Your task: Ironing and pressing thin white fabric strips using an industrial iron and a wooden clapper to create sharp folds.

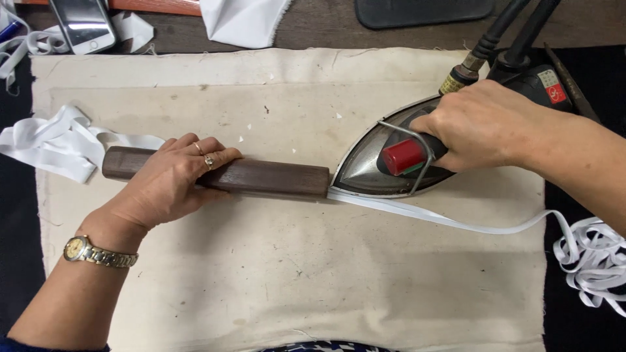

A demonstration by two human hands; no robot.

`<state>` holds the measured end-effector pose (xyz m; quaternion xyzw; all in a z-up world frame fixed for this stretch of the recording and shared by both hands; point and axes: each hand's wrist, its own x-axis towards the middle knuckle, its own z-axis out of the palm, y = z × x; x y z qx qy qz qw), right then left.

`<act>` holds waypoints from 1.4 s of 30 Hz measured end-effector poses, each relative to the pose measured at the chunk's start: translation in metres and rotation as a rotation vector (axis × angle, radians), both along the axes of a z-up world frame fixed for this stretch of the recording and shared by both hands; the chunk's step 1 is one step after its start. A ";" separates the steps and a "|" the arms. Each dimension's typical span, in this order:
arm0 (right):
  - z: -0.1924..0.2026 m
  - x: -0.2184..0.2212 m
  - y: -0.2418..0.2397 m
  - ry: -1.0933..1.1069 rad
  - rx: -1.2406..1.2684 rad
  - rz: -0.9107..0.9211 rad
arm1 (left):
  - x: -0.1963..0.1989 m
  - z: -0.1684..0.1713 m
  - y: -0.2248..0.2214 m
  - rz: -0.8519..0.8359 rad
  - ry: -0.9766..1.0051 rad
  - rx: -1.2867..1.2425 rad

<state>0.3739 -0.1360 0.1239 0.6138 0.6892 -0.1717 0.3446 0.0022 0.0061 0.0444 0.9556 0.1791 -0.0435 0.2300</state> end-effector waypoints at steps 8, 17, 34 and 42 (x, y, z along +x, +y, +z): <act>0.000 0.023 -0.025 -0.026 -0.012 -0.042 | 0.037 0.005 -0.017 -0.057 0.040 0.009; -0.007 0.058 -0.051 -0.084 0.071 -0.125 | 0.064 0.000 -0.026 -0.141 0.010 -0.003; -0.012 0.065 -0.059 0.005 0.410 -0.378 | 0.136 0.000 -0.061 -0.279 0.067 -0.013; -0.014 0.063 -0.058 -0.067 0.456 -0.355 | 0.145 -0.009 -0.091 -0.293 -0.081 0.116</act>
